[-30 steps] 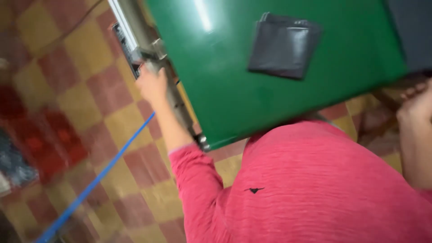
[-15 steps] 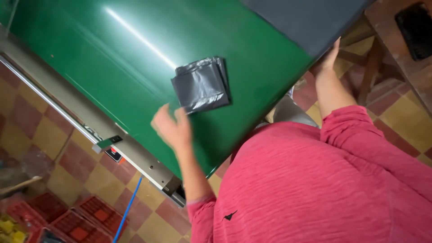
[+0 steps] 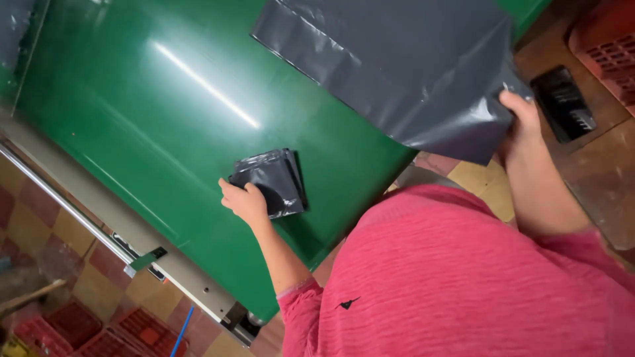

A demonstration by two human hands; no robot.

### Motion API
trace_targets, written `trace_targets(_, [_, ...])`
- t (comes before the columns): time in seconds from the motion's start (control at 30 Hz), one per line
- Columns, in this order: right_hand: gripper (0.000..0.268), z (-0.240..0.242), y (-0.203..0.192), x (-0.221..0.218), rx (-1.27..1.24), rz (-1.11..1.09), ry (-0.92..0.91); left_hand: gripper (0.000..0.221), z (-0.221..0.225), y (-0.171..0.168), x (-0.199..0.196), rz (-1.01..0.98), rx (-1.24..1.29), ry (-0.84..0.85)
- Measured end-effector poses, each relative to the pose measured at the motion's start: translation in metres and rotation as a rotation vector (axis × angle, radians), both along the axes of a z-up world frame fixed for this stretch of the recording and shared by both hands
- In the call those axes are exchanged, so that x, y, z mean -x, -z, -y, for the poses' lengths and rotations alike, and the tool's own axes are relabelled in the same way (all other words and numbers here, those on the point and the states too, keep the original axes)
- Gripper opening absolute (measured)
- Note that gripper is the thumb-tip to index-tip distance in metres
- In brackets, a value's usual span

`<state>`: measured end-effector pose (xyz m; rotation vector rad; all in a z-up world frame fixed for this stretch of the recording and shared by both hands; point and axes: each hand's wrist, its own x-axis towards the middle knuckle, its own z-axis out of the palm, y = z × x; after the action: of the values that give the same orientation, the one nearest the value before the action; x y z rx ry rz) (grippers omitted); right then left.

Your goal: Folding plastic bags and organizing them into stacks on a conveyor belt.

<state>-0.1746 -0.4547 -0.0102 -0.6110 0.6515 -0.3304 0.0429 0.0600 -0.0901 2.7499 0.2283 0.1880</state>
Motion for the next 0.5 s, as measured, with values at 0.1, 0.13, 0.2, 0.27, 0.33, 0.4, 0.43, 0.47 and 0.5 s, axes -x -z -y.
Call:
trace_targets(0.1, [0.047, 0.023, 0.003, -0.064, 0.078, 0.028, -0.107, 0.061, 0.011, 0.003, -0.003, -0.054, 0.026, -0.033])
trace_targets(0.13, [0.037, 0.038, 0.024, -0.085, 0.107, 0.05, -0.154, 0.054, 0.016, 0.004, -0.005, -0.09, 0.025, -0.021])
trace_targets(0.2, [0.034, 0.03, -0.001, -0.145, 0.095, 0.086, -0.157, 0.05, 0.024, 0.001, 0.001, -0.119, 0.018, -0.009])
trace_targets(0.27, [0.031, 0.027, 0.001, -0.203, 0.08, 0.123, -0.162, 0.046, 0.03, 0.001, 0.01, -0.148, 0.01, 0.001])
trace_targets(0.33, [0.021, 0.033, 0.028, -0.26, -0.034, 0.249, -0.259, 0.041, 0.037, 0.005, 0.021, -0.078, 0.03, 0.126])
trace_targets(0.4, [0.021, 0.028, 0.031, -0.304, 0.036, 0.187, -0.369, 0.042, 0.053, -0.021, 0.037, -0.148, 0.181, 0.067])
trace_targets(0.43, [0.022, 0.026, 0.031, -0.327, 0.118, 0.13, -0.46, 0.042, 0.063, -0.033, 0.042, -0.211, 0.339, 0.027])
trace_targets(0.47, [0.022, 0.027, 0.03, -0.34, 0.118, 0.133, -0.477, 0.042, 0.068, -0.045, 0.05, -0.207, 0.341, 0.011])
trace_targets(0.5, [0.029, 0.03, 0.029, -0.354, 0.293, 0.182, -0.697, 0.037, 0.074, -0.056, 0.055, -0.141, 0.427, 0.063])
